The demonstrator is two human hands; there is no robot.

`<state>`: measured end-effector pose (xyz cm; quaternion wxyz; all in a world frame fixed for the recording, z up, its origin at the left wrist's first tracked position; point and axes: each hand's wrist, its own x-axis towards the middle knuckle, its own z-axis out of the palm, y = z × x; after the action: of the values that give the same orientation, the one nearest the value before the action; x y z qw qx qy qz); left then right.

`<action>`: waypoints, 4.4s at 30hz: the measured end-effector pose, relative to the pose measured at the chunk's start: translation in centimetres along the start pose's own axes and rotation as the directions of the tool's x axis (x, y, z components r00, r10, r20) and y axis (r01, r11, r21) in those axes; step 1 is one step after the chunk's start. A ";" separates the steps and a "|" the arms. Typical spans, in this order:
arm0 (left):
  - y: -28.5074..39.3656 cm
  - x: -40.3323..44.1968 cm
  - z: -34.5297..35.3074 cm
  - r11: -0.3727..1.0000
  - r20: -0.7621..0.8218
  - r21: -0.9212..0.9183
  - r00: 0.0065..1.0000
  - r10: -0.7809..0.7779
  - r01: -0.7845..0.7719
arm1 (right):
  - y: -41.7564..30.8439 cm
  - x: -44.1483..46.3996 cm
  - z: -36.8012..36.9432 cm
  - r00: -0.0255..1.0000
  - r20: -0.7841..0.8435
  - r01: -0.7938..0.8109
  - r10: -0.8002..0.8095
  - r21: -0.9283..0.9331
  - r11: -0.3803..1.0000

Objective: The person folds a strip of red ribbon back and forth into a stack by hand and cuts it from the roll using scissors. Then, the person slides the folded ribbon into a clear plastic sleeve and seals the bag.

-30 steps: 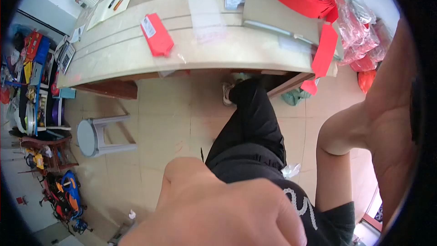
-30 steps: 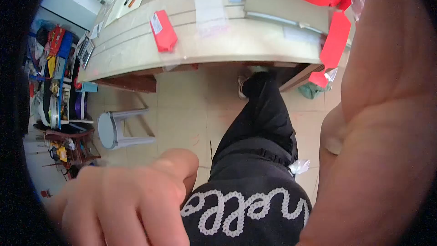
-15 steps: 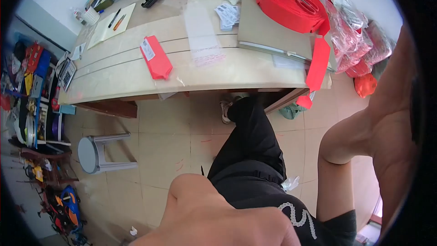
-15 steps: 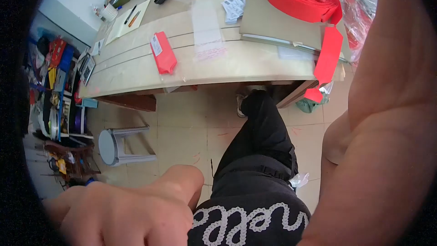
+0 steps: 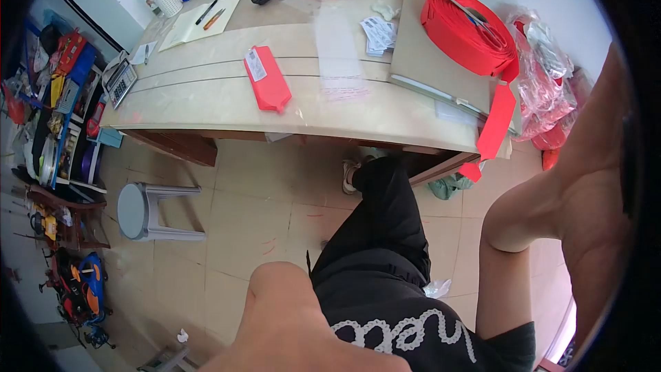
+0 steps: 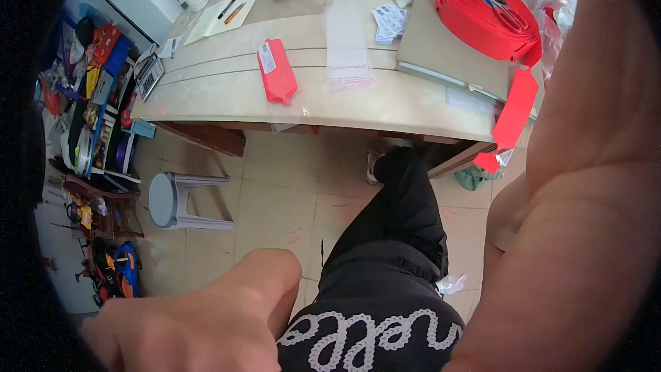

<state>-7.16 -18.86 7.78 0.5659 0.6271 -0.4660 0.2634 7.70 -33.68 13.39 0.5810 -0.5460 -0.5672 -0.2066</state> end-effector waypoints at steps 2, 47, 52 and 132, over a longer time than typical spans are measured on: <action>0.1 0.1 -0.1 1.000 0.006 0.006 1.000 -0.003 0.003 | -0.2 -0.1 -0.2 1.000 -0.004 0.005 -0.005 -0.007 1.000; 0.1 -1.4 -9.7 0.893 0.322 0.394 0.877 -0.358 0.220 | 2.7 4.3 0.4 0.998 -0.018 0.061 -0.062 -0.011 0.998; -0.8 -3.5 -12.8 0.757 0.125 0.567 0.874 -0.469 0.325 | 5.8 5.2 1.4 0.997 -0.077 -0.018 0.011 -0.093 0.996; -15.4 -16.3 -12.5 0.184 -0.965 0.241 0.255 -0.059 0.953 | 20.2 -9.3 22.6 0.693 0.050 -0.620 0.720 -0.468 0.630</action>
<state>1.97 -3.35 -10.62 0.3621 0.7380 0.3527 0.4470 12.69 -11.14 -8.35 0.4149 -0.8486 -0.3274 -0.0242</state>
